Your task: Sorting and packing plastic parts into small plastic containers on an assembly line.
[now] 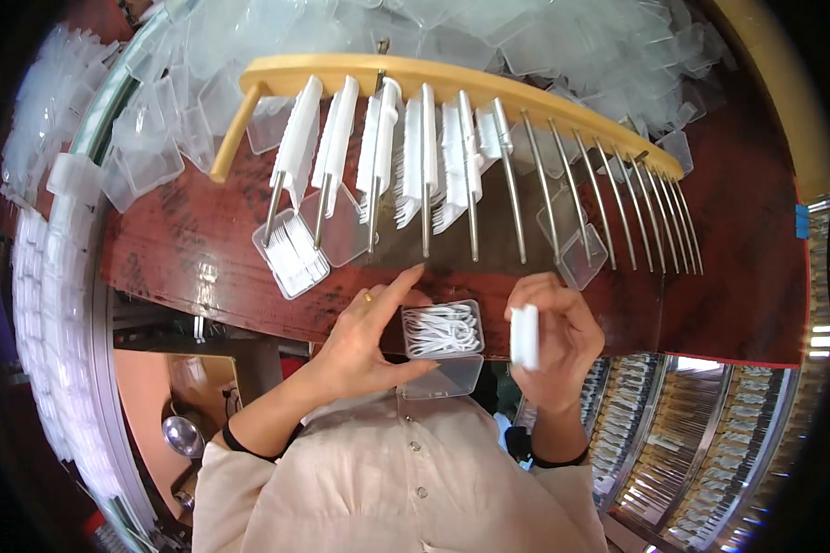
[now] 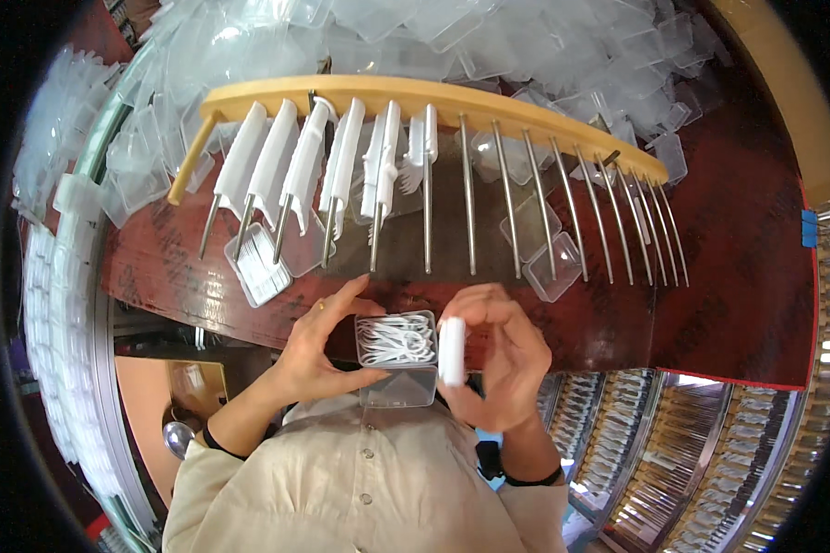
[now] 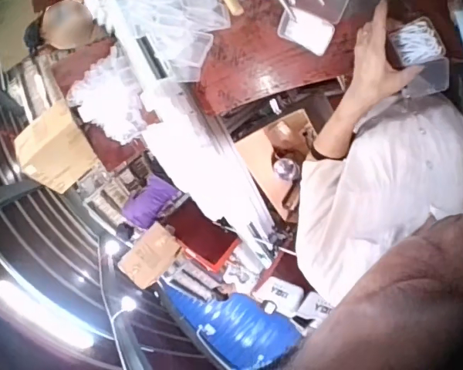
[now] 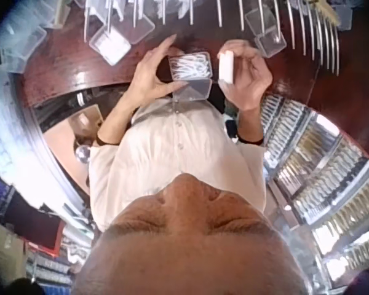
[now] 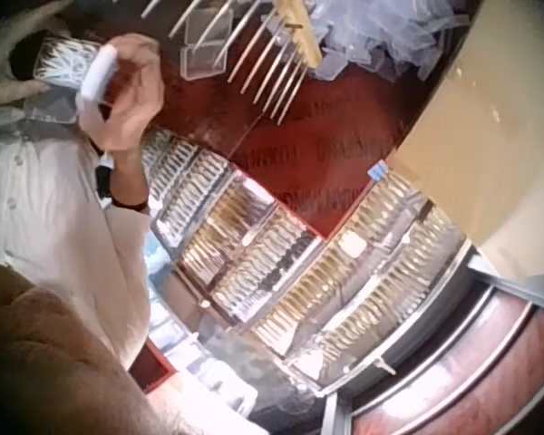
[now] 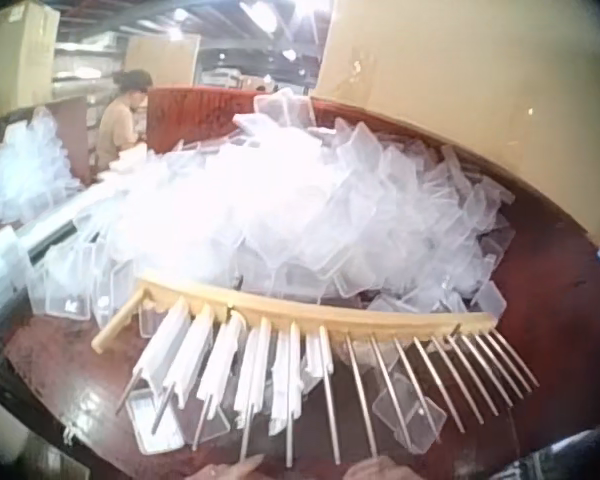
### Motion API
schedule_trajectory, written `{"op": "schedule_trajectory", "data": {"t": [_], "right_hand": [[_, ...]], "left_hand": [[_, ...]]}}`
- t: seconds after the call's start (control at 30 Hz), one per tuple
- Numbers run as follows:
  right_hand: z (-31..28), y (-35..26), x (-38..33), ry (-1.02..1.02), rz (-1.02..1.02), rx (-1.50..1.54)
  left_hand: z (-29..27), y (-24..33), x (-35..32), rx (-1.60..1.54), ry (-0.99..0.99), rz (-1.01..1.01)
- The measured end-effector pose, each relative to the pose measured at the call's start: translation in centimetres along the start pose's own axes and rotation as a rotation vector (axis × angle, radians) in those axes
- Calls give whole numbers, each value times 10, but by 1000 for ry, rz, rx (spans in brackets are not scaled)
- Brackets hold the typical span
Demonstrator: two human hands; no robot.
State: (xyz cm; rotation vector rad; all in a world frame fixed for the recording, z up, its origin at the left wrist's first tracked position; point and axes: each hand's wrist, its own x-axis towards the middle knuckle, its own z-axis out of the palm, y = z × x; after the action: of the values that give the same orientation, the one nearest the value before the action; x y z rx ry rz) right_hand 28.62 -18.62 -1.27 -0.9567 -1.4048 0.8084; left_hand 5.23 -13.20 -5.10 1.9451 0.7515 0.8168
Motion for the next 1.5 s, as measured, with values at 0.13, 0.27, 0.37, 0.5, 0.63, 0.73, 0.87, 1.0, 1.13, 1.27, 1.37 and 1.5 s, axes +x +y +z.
{"op": "schedule_trajectory", "data": {"t": [0.13,0.27,0.37,0.5,0.63,0.73,0.87,1.0,1.13,1.27,1.37,1.5], "right_hand": [[13,-25,21,-360,-71,-698],[29,-10,12,-524,22,-739],[27,1,7,-563,55,-702],[18,-2,-4,-260,85,-638],[-15,2,-47,205,269,-350],[-26,-7,-81,229,687,-98],[-4,-5,-120,37,1027,256],[31,21,-143,-79,920,500],[45,49,-140,41,897,696],[52,34,-128,156,843,495],[46,38,-125,203,767,322],[26,63,-109,215,663,30]], "left_hand": [[8,3,-7,-4,-72,-13],[12,3,-12,-1,-73,-65],[12,6,-14,11,-62,13],[13,4,-11,42,-1,101],[15,-1,-13,112,-2,110],[14,1,-17,215,101,134],[19,-8,-37,314,292,112],[41,-8,-45,322,304,81],[60,-15,-60,393,398,51],[61,-9,-64,372,502,6],[62,-10,-61,343,473,-42],[56,6,-67,237,382,-68]]}}
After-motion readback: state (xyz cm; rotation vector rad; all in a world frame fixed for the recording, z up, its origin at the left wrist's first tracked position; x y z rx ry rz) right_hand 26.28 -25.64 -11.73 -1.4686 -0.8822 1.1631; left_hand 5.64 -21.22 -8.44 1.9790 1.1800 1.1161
